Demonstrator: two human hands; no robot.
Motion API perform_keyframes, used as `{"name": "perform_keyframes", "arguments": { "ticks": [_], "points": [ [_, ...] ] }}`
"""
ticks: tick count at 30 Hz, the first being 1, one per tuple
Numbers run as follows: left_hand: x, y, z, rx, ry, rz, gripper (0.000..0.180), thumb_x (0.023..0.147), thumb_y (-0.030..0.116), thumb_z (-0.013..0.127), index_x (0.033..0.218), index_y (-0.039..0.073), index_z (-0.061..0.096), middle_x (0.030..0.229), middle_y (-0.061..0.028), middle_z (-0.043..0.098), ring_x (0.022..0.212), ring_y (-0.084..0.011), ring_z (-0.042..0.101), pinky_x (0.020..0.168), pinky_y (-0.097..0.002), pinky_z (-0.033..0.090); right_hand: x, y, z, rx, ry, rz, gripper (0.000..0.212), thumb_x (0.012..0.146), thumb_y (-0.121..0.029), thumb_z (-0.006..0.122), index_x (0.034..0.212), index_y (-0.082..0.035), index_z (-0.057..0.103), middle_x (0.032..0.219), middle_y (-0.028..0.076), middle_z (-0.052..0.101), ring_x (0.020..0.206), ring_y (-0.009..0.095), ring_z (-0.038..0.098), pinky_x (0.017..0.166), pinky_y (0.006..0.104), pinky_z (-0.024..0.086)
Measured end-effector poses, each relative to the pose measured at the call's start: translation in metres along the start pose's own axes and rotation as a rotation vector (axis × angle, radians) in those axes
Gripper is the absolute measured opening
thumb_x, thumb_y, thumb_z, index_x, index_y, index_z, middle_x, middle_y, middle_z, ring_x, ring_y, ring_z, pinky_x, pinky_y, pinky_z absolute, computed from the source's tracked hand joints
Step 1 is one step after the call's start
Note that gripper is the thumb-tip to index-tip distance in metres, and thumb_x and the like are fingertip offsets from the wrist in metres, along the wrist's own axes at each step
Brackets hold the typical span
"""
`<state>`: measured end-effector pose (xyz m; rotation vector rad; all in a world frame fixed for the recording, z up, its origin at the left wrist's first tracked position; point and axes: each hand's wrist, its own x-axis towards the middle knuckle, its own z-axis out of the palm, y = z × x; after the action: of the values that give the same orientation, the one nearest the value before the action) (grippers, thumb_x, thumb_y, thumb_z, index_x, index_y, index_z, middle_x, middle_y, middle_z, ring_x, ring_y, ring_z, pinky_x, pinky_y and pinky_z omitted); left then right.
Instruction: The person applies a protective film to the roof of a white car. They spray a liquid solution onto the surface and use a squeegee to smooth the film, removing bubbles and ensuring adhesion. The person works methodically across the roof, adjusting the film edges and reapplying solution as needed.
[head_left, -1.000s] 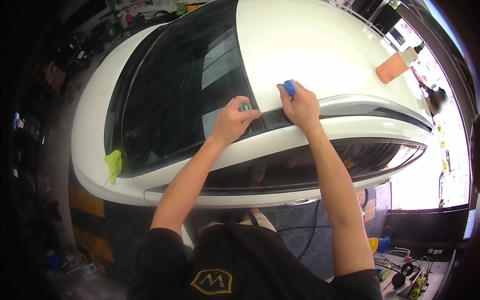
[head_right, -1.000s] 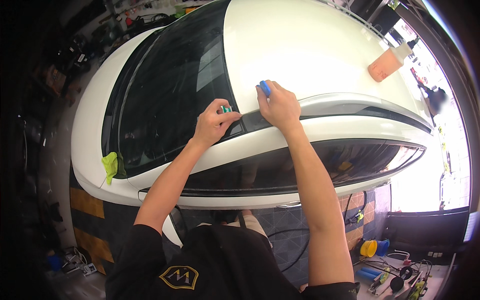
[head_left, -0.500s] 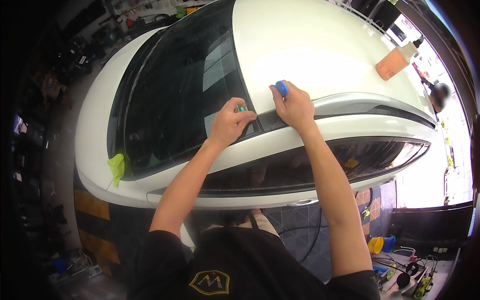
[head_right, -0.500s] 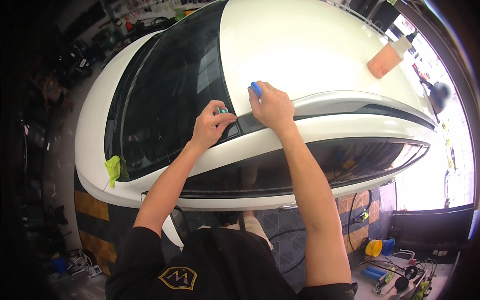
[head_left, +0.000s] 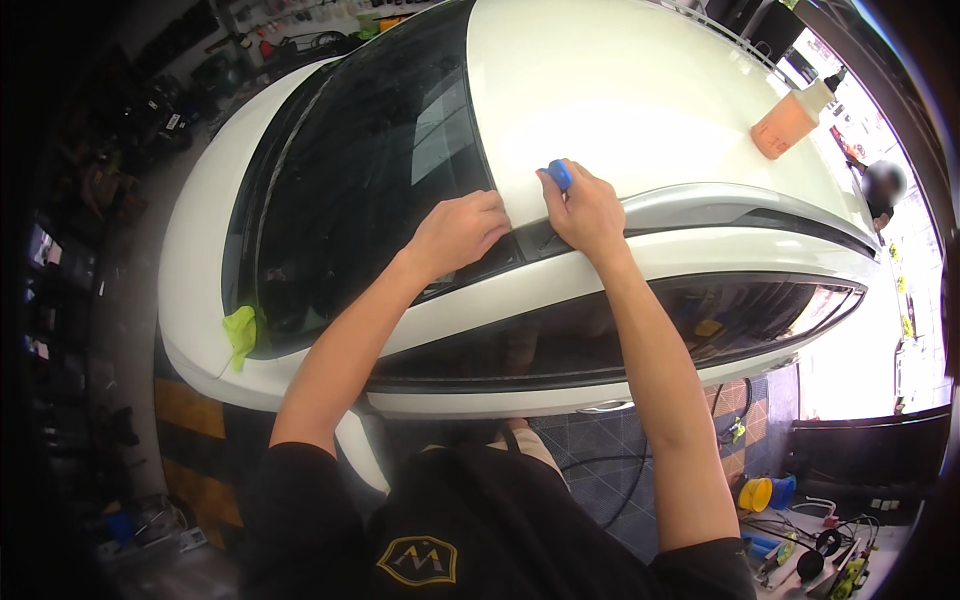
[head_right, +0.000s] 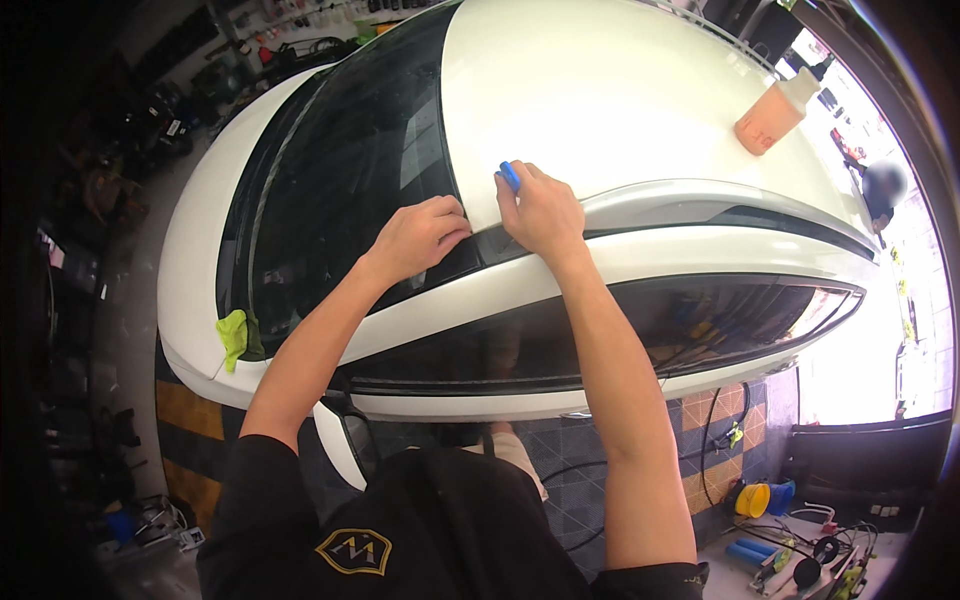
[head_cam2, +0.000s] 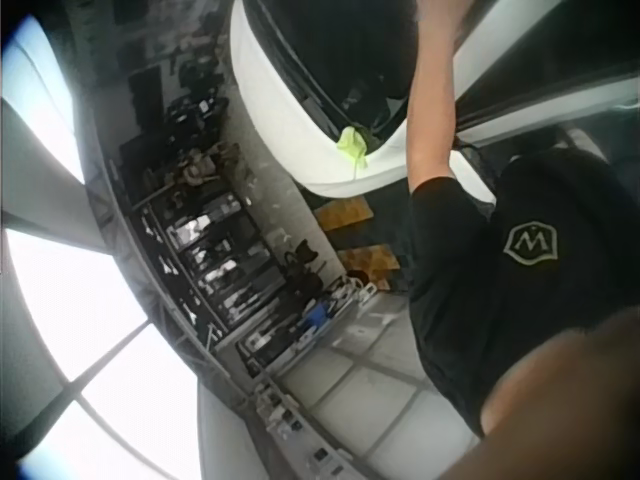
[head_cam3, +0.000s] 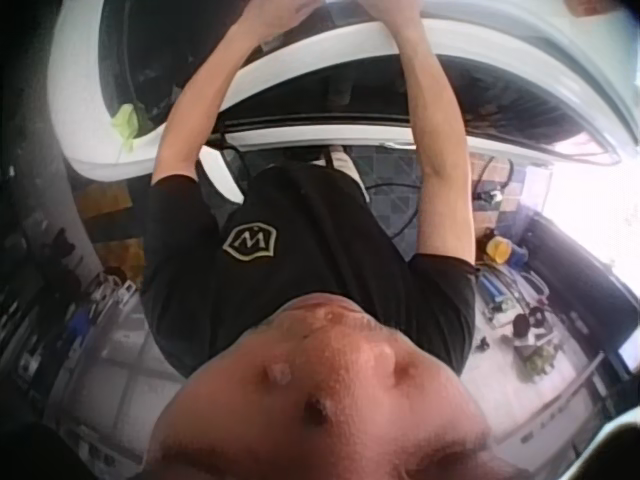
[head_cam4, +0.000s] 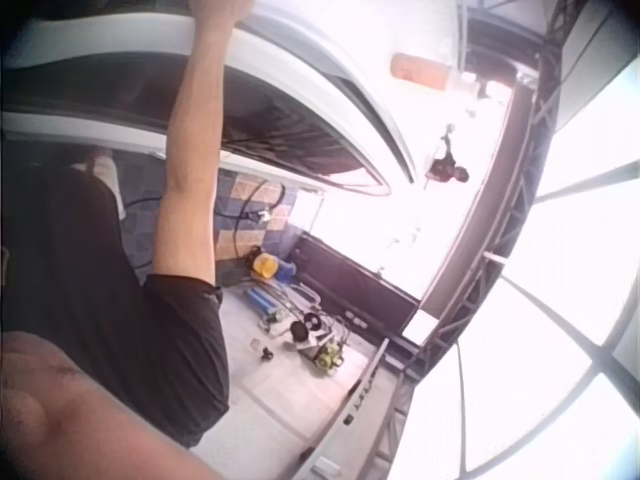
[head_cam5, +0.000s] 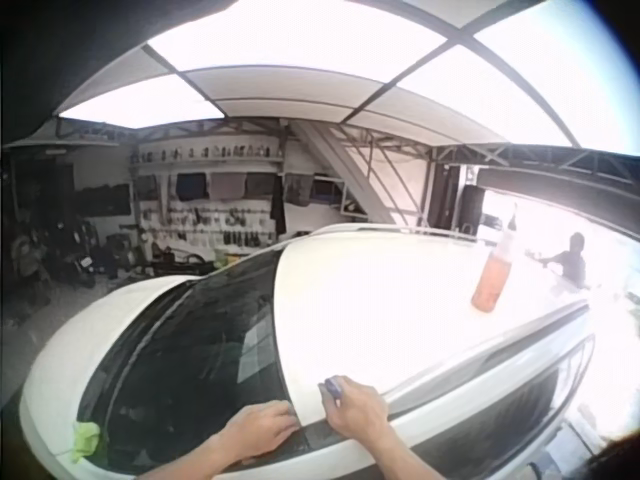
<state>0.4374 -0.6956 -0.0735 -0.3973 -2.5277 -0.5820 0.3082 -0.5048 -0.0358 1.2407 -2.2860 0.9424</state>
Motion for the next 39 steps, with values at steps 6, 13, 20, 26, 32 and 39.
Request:
{"name": "perform_keyframes", "arguments": {
  "ticks": [6,13,20,26,32,39],
  "points": [
    [0.006,0.005,-0.004,0.155,-0.157,0.012,0.010,0.092,0.013,0.074,0.099,0.006,0.077,0.098,-0.0058,0.072,0.089,-0.0287,0.071,0.076,-0.0416,0.058,0.000,0.000,0.000,0.004,-0.004,0.019,0.015,0.101,-0.022,0.067,0.100,-0.007,0.067,0.086,0.011,0.071,0.069,0.038,0.068,0.061,0.0482,0.053],
    [0.012,0.004,-0.008,0.240,-0.283,0.056,0.012,0.091,0.013,0.076,0.100,0.006,0.078,0.100,-0.0058,0.074,0.093,-0.0269,0.072,0.081,-0.0418,0.057,0.000,0.003,0.002,-0.010,0.005,0.012,0.016,0.102,-0.024,0.066,0.100,-0.008,0.067,0.088,0.010,0.071,0.072,0.038,0.069,0.063,0.0493,0.054],
    [-0.048,0.014,0.019,0.143,0.096,-0.080,0.035,0.094,0.022,0.077,0.126,0.009,0.075,0.140,-0.0052,0.069,0.129,-0.0255,0.062,0.099,-0.0400,0.051,0.002,0.001,0.004,-0.025,-0.015,0.026,0.016,0.102,-0.023,0.065,0.100,-0.008,0.068,0.086,0.010,0.071,0.071,0.037,0.070,0.063,0.0479,0.054],
    [-0.049,0.020,0.026,0.132,0.129,-0.142,0.032,0.096,0.019,0.075,0.128,0.016,0.077,0.147,-0.0038,0.066,0.133,-0.0279,0.059,0.104,-0.0418,0.048,0.001,-0.003,0.002,-0.016,-0.022,0.029,0.015,0.102,-0.023,0.066,0.098,-0.008,0.068,0.084,0.010,0.070,0.069,0.037,0.069,0.062,0.0481,0.054],
    [-0.049,0.015,0.032,0.099,0.162,-0.140,0.029,0.096,0.020,0.074,0.125,0.019,0.077,0.148,-0.0035,0.065,0.131,-0.0310,0.058,0.103,-0.0438,0.047,0.002,-0.002,-0.001,-0.016,-0.035,0.027,0.016,0.102,-0.023,0.067,0.096,-0.008,0.068,0.085,0.010,0.071,0.068,0.037,0.068,0.061,0.0481,0.052],
    [-0.043,0.016,0.026,0.140,0.144,-0.141,0.024,0.096,0.019,0.074,0.120,0.018,0.078,0.145,-0.0049,0.066,0.129,-0.0319,0.060,0.101,-0.0447,0.048,0.002,-0.003,0.000,0.025,-0.019,0.038,0.016,0.102,-0.022,0.067,0.094,-0.008,0.068,0.084,0.010,0.070,0.067,0.037,0.067,0.059,0.0465,0.051]
  ]
}}
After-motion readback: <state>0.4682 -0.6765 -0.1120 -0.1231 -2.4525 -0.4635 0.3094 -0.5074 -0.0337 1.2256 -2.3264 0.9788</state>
